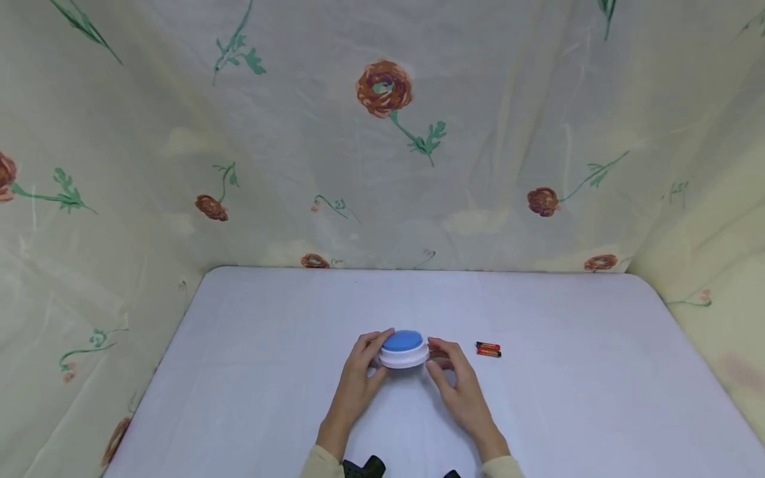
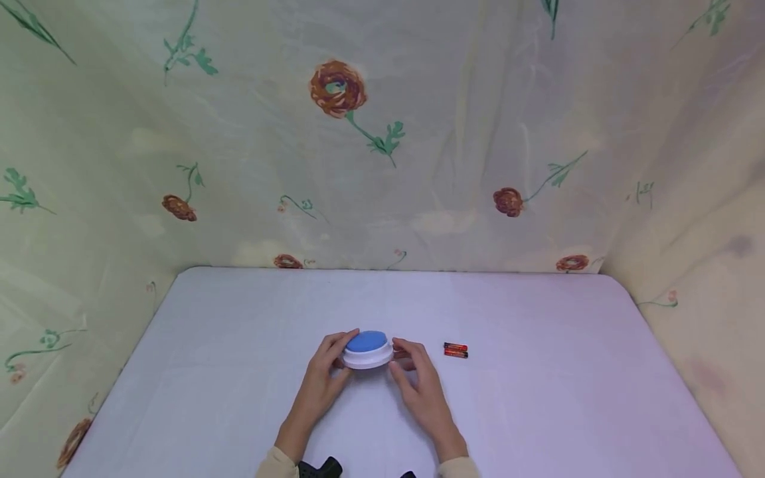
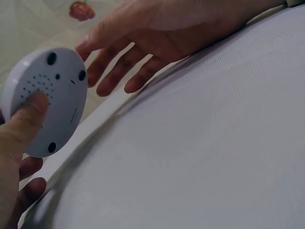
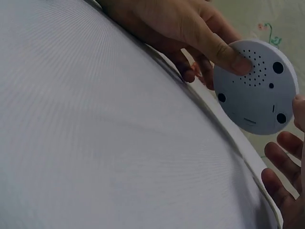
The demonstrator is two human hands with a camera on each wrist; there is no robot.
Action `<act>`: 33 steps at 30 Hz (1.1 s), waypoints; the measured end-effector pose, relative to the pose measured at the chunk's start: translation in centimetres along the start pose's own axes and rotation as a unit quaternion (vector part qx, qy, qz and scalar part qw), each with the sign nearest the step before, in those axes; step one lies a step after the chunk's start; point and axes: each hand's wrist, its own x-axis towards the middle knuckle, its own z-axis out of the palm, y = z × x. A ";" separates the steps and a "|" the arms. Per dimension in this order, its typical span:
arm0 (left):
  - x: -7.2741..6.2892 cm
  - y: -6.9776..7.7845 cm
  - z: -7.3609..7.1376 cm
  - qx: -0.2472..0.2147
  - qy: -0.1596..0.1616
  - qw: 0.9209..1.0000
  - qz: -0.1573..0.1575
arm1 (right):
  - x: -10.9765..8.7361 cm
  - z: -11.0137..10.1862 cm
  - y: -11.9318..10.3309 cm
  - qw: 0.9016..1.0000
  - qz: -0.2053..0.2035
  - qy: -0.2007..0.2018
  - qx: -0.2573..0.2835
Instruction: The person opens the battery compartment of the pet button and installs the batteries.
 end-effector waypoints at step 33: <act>-0.5 0.4 -0.1 -0.011 -0.047 0.998 -0.045 | -0.1 -1.0 -4.0 0.999 0.038 -0.017 0.034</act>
